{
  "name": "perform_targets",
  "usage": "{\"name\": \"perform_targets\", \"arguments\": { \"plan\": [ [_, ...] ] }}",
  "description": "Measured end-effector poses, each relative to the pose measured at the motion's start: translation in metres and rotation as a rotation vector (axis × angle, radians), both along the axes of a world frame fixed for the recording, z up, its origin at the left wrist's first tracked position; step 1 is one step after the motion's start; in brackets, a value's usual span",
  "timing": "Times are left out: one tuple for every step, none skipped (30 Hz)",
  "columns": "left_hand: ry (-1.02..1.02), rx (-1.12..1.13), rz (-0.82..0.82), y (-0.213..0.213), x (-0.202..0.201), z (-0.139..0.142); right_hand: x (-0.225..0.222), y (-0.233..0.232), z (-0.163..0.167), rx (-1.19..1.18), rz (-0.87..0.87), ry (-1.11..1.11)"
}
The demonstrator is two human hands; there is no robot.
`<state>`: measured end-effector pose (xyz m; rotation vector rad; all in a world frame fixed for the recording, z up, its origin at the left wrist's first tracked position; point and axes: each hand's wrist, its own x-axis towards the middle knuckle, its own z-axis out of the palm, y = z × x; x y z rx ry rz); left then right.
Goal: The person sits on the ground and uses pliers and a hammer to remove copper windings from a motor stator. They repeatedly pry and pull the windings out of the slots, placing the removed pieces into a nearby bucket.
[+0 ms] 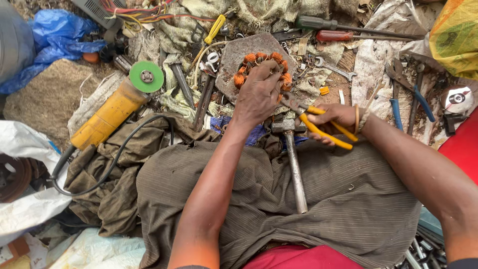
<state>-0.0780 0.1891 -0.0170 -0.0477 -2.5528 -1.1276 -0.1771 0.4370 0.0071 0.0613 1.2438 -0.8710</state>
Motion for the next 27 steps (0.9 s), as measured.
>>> {"name": "perform_targets", "arguments": {
  "plan": [
    [-0.047,0.074,-0.011,-0.003,0.001,0.005,0.003,-0.003,0.004,-0.027,-0.037,-0.043],
    [-0.017,0.057,0.018,-0.007,0.003,0.009,0.005,-0.007,0.009,-0.056,-0.068,-0.087],
    [0.018,0.038,0.051,-0.010,0.005,0.014,0.006,-0.012,0.015,-0.088,-0.008,0.018],
    [0.055,0.023,0.087,-0.012,0.008,0.019,0.009,-0.016,0.022,-0.116,0.055,0.123],
    [0.106,0.061,0.099,-0.014,0.010,0.025,0.010,-0.021,0.029,-0.149,0.126,0.227],
    [0.156,0.096,0.114,-0.015,0.013,0.030,0.013,-0.027,0.035,-0.143,0.119,0.281],
    [0.201,0.133,0.123,-0.015,0.016,0.036,0.019,-0.031,0.041,-0.135,0.106,0.333],
    [0.107,0.307,0.112,-0.015,0.020,0.043,0.027,-0.034,0.047,-0.123,0.084,0.383],
    [0.012,0.480,0.094,-0.013,0.022,0.049,0.036,-0.039,0.052,-0.119,0.138,0.502],
    [-0.078,0.649,0.079,-0.012,0.025,0.055,0.045,-0.043,0.056,-0.120,0.199,0.625],
    [-0.036,0.701,0.102,-0.011,0.028,0.060,0.052,-0.048,0.059,-0.129,0.267,0.747],
    [0.004,0.750,0.131,-0.010,0.031,0.064,0.059,-0.051,0.063,-0.076,0.289,0.706],
    [0.051,0.798,0.158,-0.009,0.034,0.068,0.065,-0.053,0.066,-0.023,0.314,0.668],
    [0.073,0.797,0.197,-0.009,0.037,0.070,0.070,-0.055,0.068,0.026,0.342,0.639],
    [0.102,0.790,0.238,-0.009,0.042,0.071,0.072,-0.058,0.069,-0.040,0.280,0.574],
    [0.125,0.787,0.276,-0.010,0.046,0.071,0.074,-0.058,0.071,-0.099,0.218,0.501],
    [0.167,0.780,0.366,-0.012,0.051,0.071,0.076,-0.058,0.071,-0.152,0.161,0.418],
    [0.209,0.768,0.463,-0.019,0.057,0.070,0.077,-0.057,0.072,-0.178,0.211,0.431],
    [0.251,0.756,0.558,-0.029,0.062,0.071,0.079,-0.056,0.071,-0.205,0.260,0.444],
    [0.301,0.696,0.609,-0.046,0.070,0.072,0.080,-0.053,0.070,-0.228,0.303,0.464],
    [0.353,0.640,0.651,-0.069,0.078,0.074,0.082,-0.049,0.070,-0.190,0.271,0.426],
    [0.491,0.550,0.672,-0.098,0.087,0.079,0.085,-0.044,0.069,-0.150,0.236,0.391],
    [0.703,0.284,0.768,-0.134,0.092,0.085,0.085,-0.039,0.068,-0.107,0.196,0.355],
    [0.689,0.251,0.854,-0.175,0.104,0.091,0.086,-0.033,0.068,-0.092,0.167,0.361],
    [0.817,0.290,0.779,-0.223,0.109,0.099,0.085,-0.026,0.068,-0.073,0.136,0.363],
    [0.791,0.222,0.831,-0.269,0.120,0.106,0.083,-0.020,0.068,-0.055,0.106,0.362],
    [0.564,0.160,0.991,-0.311,0.127,0.112,0.080,-0.015,0.068,-0.031,0.043,0.378]
  ]
}}
